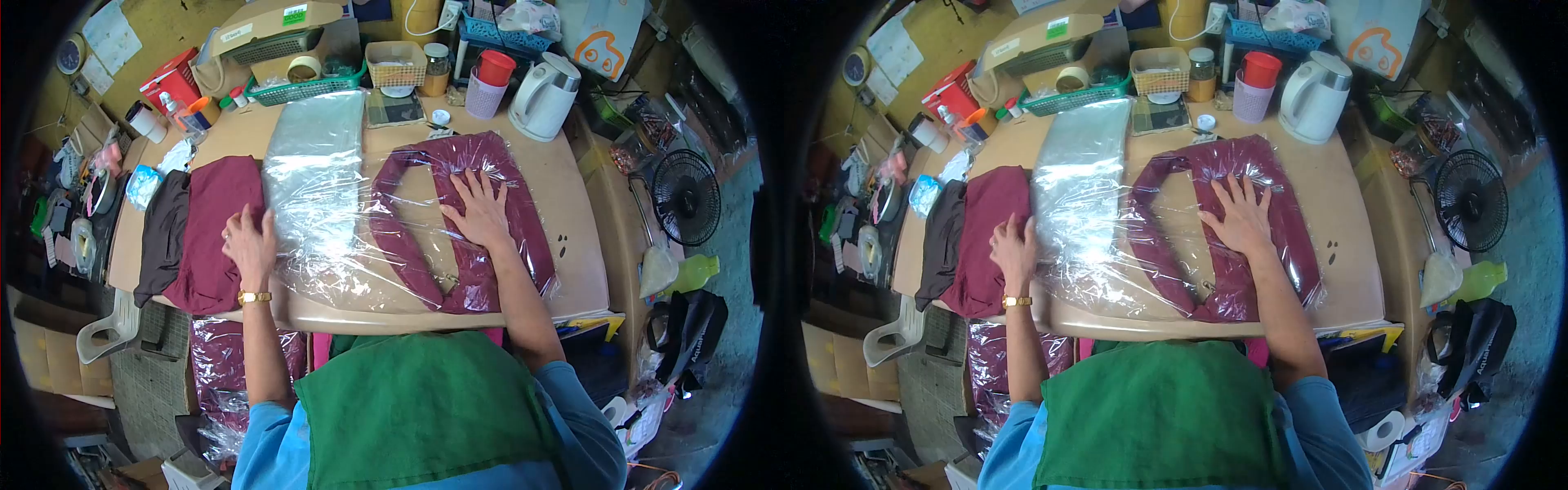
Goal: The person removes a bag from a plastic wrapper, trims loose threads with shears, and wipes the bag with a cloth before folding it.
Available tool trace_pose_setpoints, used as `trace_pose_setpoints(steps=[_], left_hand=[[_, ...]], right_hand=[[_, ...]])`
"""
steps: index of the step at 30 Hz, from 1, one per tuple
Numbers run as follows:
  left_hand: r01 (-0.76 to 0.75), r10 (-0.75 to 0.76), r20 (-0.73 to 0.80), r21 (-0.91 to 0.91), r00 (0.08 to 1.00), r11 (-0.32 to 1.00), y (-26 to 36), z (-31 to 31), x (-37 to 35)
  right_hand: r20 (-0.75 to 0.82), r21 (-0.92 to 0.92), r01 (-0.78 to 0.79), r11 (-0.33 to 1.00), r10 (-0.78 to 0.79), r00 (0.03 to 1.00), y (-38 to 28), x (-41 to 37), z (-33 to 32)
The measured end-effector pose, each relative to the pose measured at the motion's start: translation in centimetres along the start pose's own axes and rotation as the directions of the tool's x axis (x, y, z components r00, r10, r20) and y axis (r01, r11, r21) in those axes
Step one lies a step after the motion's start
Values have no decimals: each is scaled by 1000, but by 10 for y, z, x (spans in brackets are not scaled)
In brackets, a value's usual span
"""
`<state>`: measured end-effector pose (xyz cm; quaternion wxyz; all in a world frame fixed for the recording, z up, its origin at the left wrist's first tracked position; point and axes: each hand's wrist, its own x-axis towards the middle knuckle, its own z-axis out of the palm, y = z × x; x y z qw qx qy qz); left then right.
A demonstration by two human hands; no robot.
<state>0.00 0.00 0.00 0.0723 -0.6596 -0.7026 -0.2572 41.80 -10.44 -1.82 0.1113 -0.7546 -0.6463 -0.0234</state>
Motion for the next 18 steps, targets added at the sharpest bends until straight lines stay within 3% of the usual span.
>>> trace_pose_setpoints(steps=[2,3,5,6,7,9,11,13,14,15,18], left_hand=[[-99,99,162,-11,982,995,21,-14,-1],[-87,91,148,-36,985,996,22,-2,2],[-219,225,349,-58,910,974,4,17,11],[-195,228,310,-133,923,972,0,10,13],[-202,236,315,-137,919,970,1,7,8],[-68,127,157,-335,979,940,3,-5,0],[-90,140,137,-319,981,943,4,1,-2],[57,33,316,-272,948,961,24,-12,-7],[-18,69,162,-296,984,955,26,-3,-9],[-17,69,165,-298,984,954,28,1,-6],[90,92,367,-448,926,890,23,23,19]], right_hand=[[3,-4,-5,1000,5,1000,2,-2,2],[-13,-30,3,1000,-4,1000,7,3,-6],[51,52,2,999,-5,999,10,7,-6],[107,192,-24,981,3,994,10,9,-14],[109,190,-34,981,14,994,10,0,-21],[134,521,5,854,-88,987,9,-17,-54],[170,316,244,917,-308,936,-17,-54,-84],[296,260,329,908,-399,868,-43,-90,-91],[336,283,298,912,-385,859,-48,-104,-77],[378,305,263,915,-370,849,-50,-113,-60],[323,262,281,923,-358,876,-48,-119,-43]])
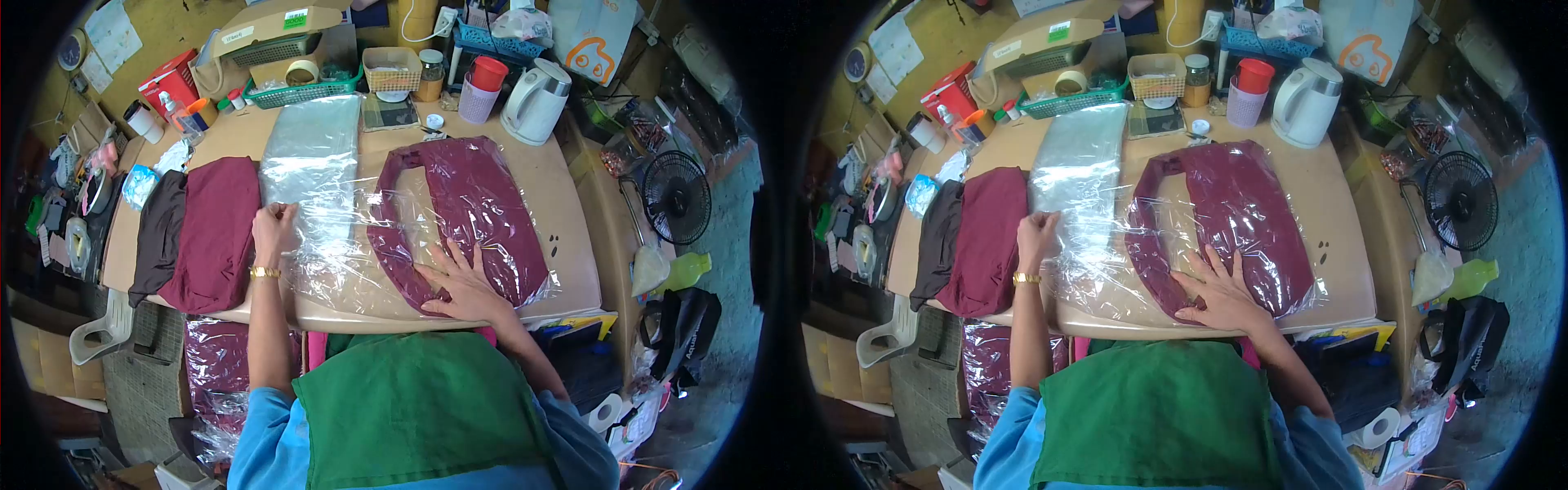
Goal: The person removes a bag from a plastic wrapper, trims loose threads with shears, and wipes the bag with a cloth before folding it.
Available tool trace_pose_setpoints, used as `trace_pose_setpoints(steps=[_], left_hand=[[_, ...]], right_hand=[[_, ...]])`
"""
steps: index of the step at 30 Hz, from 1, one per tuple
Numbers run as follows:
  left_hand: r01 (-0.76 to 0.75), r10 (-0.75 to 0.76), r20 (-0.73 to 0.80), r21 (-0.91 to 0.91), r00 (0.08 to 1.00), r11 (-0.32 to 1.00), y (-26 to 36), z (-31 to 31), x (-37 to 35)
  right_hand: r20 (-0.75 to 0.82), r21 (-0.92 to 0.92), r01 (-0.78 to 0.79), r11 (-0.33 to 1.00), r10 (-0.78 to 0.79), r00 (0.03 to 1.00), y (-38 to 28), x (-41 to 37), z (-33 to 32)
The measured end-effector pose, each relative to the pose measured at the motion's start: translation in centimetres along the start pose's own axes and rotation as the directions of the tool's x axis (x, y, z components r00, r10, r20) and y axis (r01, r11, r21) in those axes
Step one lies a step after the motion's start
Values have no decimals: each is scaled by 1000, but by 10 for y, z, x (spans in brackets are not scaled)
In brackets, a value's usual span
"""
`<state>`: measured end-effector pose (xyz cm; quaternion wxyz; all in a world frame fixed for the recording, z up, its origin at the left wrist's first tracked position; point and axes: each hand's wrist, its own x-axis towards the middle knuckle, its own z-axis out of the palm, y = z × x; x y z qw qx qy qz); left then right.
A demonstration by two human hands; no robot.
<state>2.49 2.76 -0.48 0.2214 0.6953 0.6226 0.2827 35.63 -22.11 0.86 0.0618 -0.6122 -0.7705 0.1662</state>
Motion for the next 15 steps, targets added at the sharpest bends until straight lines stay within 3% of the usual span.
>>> trace_pose_setpoints(steps=[1,3,4,6,7,10,11,13,15], left_hand=[[5,-5,-3,-2,1000,1000,-15,-1,11],[-42,9,-216,-146,976,988,-27,-10,24],[-38,5,-219,-145,976,989,-27,-13,22],[-55,22,-418,-68,908,996,-22,-30,16],[-50,18,-423,-65,906,997,-15,-41,9],[138,-119,-221,74,968,988,16,-61,-27],[108,-105,-115,18,988,994,18,-53,-36],[-35,35,4,132,999,991,36,-33,-65],[-29,27,96,17,995,999,27,-16,-67]], right_hand=[[3,-3,4,1000,-4,1000,-1,-1,1],[-11,3,-25,1000,25,1000,-2,-1,1],[-8,2,-20,1000,20,1000,-3,-2,1],[-26,6,-22,1000,22,999,-4,-1,1],[-24,7,-14,1000,15,1000,-4,-1,2],[-39,-15,-2,1000,2,999,-4,1,2],[-24,-9,-19,1000,19,1000,-7,1,-2],[-3,-4,-27,1000,27,1000,-8,2,-2],[-1,18,-30,999,30,1000,-5,2,2]])
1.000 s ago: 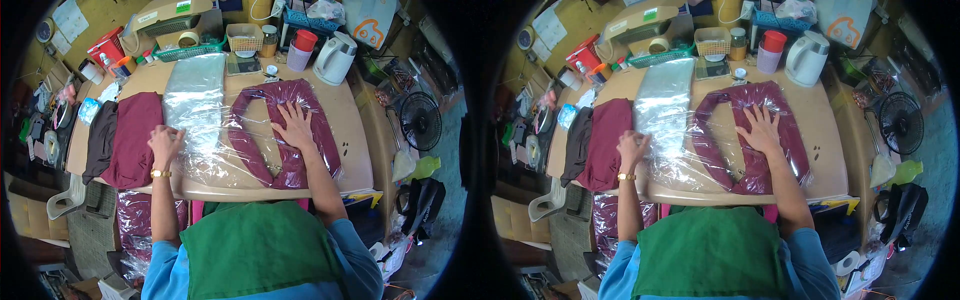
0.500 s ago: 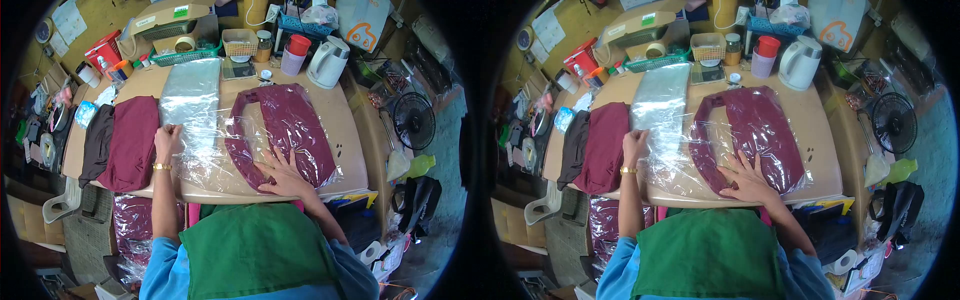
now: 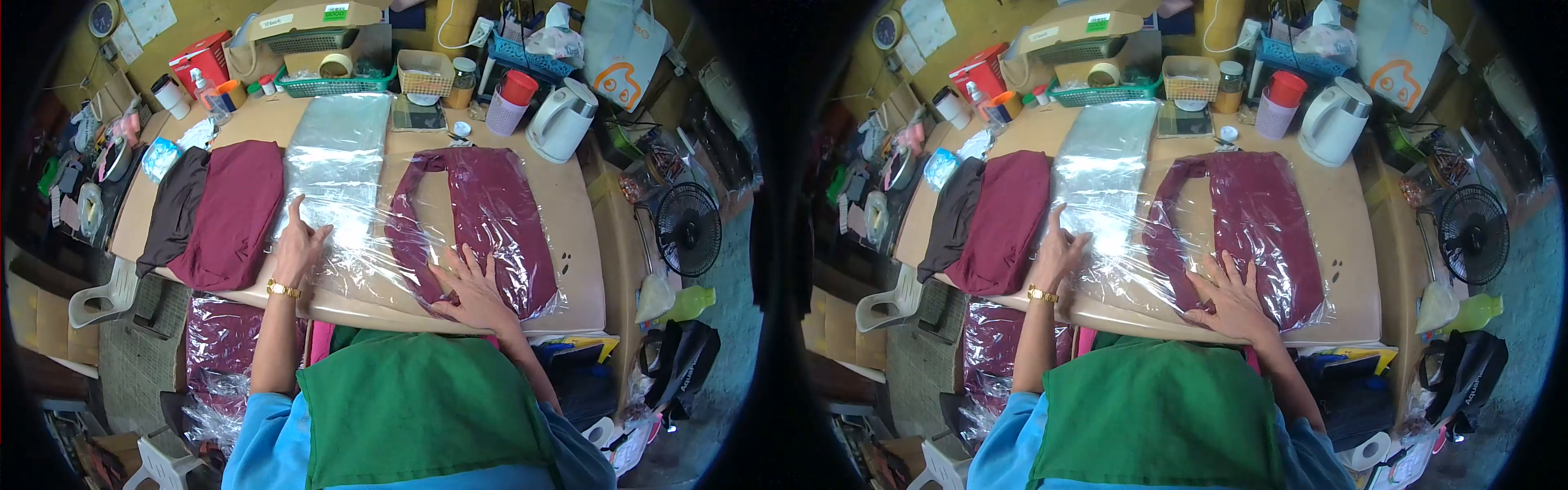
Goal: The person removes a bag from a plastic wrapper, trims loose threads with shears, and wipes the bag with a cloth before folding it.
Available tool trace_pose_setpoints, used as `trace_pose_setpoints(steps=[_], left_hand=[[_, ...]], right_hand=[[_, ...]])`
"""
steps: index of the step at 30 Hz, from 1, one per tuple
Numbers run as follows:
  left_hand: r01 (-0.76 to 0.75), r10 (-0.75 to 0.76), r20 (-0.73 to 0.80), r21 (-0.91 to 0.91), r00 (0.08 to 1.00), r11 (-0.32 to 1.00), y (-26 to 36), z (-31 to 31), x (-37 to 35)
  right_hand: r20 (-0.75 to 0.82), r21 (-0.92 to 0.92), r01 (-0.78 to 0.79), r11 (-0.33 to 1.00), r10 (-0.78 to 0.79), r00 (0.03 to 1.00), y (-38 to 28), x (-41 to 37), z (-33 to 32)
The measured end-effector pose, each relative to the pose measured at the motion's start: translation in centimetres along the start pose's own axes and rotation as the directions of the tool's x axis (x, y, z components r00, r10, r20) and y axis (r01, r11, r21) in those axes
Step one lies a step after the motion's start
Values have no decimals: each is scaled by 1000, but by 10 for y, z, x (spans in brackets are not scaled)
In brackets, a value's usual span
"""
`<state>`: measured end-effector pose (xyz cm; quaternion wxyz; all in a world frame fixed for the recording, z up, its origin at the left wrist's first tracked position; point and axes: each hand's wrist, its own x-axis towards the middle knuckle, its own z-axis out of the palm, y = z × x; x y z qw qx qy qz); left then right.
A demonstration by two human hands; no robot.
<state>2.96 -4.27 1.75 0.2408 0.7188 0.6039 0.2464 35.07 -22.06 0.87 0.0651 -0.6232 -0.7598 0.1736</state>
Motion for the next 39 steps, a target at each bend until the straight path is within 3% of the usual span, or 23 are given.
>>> trace_pose_setpoints(steps=[2,4,5,6,7,8,9,11,14,16,18,19,20,22,24,26,27,29,30,32,34,36,39], left_hand=[[13,-12,13,-89,1000,996,-12,-6,-3],[18,-13,29,-180,1000,984,-13,-14,-8],[5,1,33,-179,999,984,-11,-18,-13],[-5,12,41,-177,999,984,-11,-20,-17],[-77,76,-17,-51,997,996,-12,-19,-19],[-78,77,-18,-53,997,996,-12,-15,-20],[-72,78,-91,70,993,995,-2,-12,-24],[-54,86,-164,191,983,980,0,0,-21],[-65,111,-258,179,960,982,-15,19,-3],[46,-40,48,-143,998,989,-10,6,-3],[56,-41,55,-303,998,952,-20,0,-3],[71,-27,89,-538,996,840,-27,-3,-3],[88,-8,111,-737,994,670,-33,-5,-5],[102,-47,92,-793,995,601,-35,-18,-18],[12,71,124,-568,990,823,-51,-29,-33],[214,-56,267,-612,962,761,-58,-46,-54],[234,-121,221,-613,968,755,-80,-58,-70],[118,13,160,-778,987,617,-123,-78,-105],[22,-6,25,-731,1000,682,-136,-97,-129],[103,-218,-87,-678,972,728,-174,-132,-187],[180,-394,-250,-598,884,781,-208,-157,-253],[253,-523,-407,-554,749,793,-224,-179,-321],[378,-667,-533,-557,521,740,-243,-201,-402]], right_hand=[[-91,-94,34,995,-43,995,10,0,-7],[21,468,50,883,-67,998,36,3,-34],[-288,310,29,950,65,955,41,-1,-45],[-581,165,-47,985,135,803,46,-5,-54],[-645,193,-201,960,279,711,63,-7,-56],[-698,234,-347,908,405,591,83,-7,-54],[-699,234,-348,908,406,589,101,-5,-45],[-657,119,-723,681,600,457,126,0,-24],[-610,170,-641,749,591,528,96,7,-25],[-571,172,-628,759,596,565,88,7,-23],[-627,181,-488,854,483,611,95,7,-17],[-425,338,-617,710,700,573,87,7,-28],[-420,331,-613,718,693,585,89,6,-28],[-512,297,-563,771,626,588,102,6,-25],[-626,283,-372,884,464,627,121,12,-18],[-604,389,-241,889,443,662,121,23,-32],[-615,465,-84,881,390,685,101,33,-40],[-606,540,103,835,301,737,51,62,-56],[-606,526,189,830,209,768,20,75,-59],[-571,591,356,724,63,818,-56,92,-55],[-494,541,487,686,-209,844,-130,103,-46],[-450,424,639,641,-463,763,-200,113,-38],[-404,464,756,462,-649,645,-278,141,-2]])
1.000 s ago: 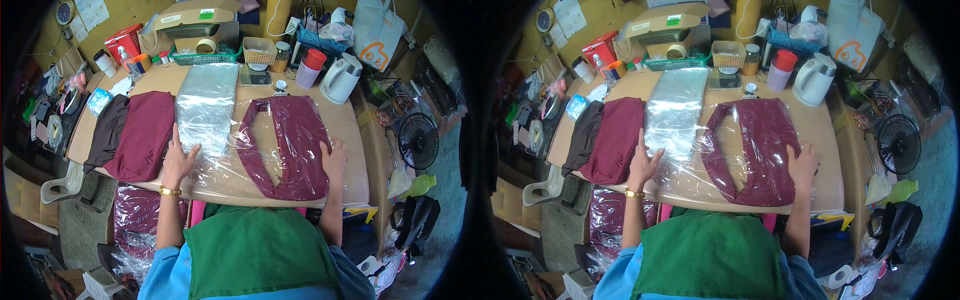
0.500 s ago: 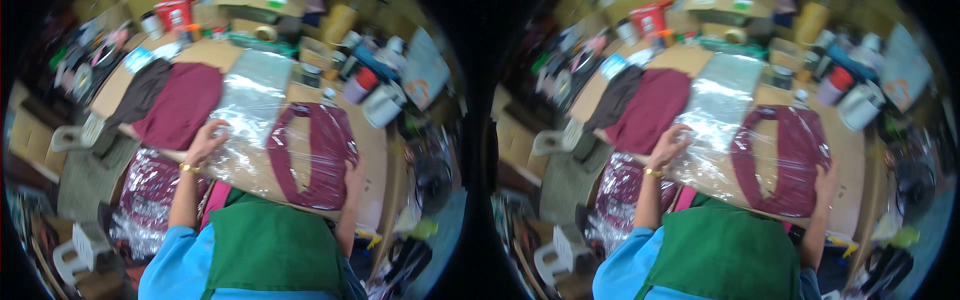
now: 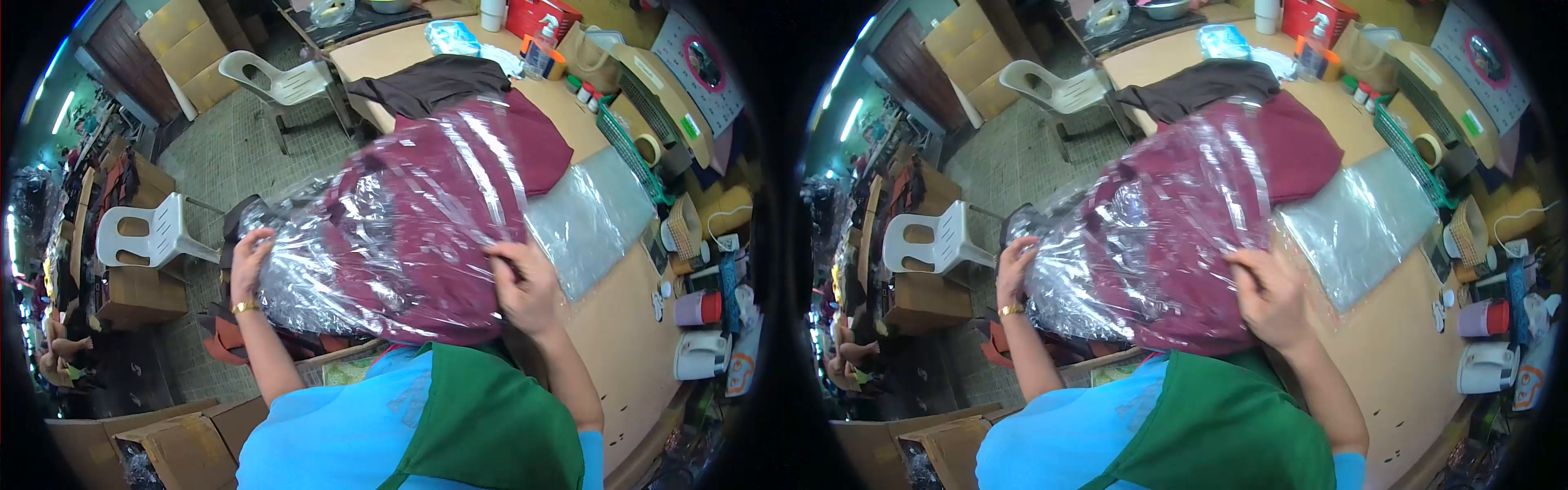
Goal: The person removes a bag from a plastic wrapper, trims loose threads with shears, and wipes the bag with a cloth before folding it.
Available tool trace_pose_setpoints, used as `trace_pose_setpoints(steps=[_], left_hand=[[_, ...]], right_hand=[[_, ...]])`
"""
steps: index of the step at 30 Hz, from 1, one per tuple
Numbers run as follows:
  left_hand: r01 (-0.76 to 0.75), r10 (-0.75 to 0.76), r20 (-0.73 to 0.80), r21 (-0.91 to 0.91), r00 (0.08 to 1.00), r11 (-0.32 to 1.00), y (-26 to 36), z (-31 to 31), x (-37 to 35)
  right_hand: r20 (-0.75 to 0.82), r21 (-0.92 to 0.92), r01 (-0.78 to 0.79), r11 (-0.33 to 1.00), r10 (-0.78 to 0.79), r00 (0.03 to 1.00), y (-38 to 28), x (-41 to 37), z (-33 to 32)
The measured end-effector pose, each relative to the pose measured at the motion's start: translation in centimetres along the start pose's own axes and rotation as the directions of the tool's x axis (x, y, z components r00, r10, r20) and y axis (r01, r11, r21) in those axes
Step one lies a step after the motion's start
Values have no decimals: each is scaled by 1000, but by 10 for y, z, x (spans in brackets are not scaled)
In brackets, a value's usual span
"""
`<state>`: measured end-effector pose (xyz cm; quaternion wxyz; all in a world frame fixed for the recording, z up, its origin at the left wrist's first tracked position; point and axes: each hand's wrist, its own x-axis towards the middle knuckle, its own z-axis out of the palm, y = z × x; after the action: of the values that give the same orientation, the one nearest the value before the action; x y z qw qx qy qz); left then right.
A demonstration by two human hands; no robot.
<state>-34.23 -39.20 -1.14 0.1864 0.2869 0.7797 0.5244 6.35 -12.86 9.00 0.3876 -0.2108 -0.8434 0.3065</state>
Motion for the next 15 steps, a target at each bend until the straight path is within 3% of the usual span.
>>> trace_pose_setpoints(steps=[1,3,4,5,6,7,8,9,11,13,15], left_hand=[[16,-16,-61,-5,998,1000,-16,-18,-3],[49,-40,-122,69,992,996,-58,-44,-3],[91,-65,-180,141,981,986,-74,-49,-5],[243,-66,-288,640,955,729,-83,-47,-7],[368,21,-453,749,891,551,-62,-15,-13],[504,145,-577,789,804,351,-38,15,-19],[444,177,-526,822,832,357,-59,21,-15],[447,176,-504,849,846,283,-67,40,-13],[390,66,-435,857,898,335,-104,65,-7],[427,-333,-294,779,896,460,-179,70,1],[450,-577,-200,831,792,329,-139,74,7]], right_hand=[[25,77,27,997,-29,999,9,11,26],[173,28,72,997,-76,982,45,23,72],[227,-125,86,989,-56,972,49,24,87],[275,-274,106,956,-28,961,54,25,101],[335,-470,224,854,-62,940,65,18,117],[404,-533,323,782,-100,909,69,10,128],[554,-519,396,758,-55,830,71,-1,136],[685,-496,463,734,3,728,74,-14,140],[832,-444,408,798,197,519,83,-41,140],[822,-537,240,809,438,363,128,-85,157],[872,-488,274,829,475,116,111,-72,139]])
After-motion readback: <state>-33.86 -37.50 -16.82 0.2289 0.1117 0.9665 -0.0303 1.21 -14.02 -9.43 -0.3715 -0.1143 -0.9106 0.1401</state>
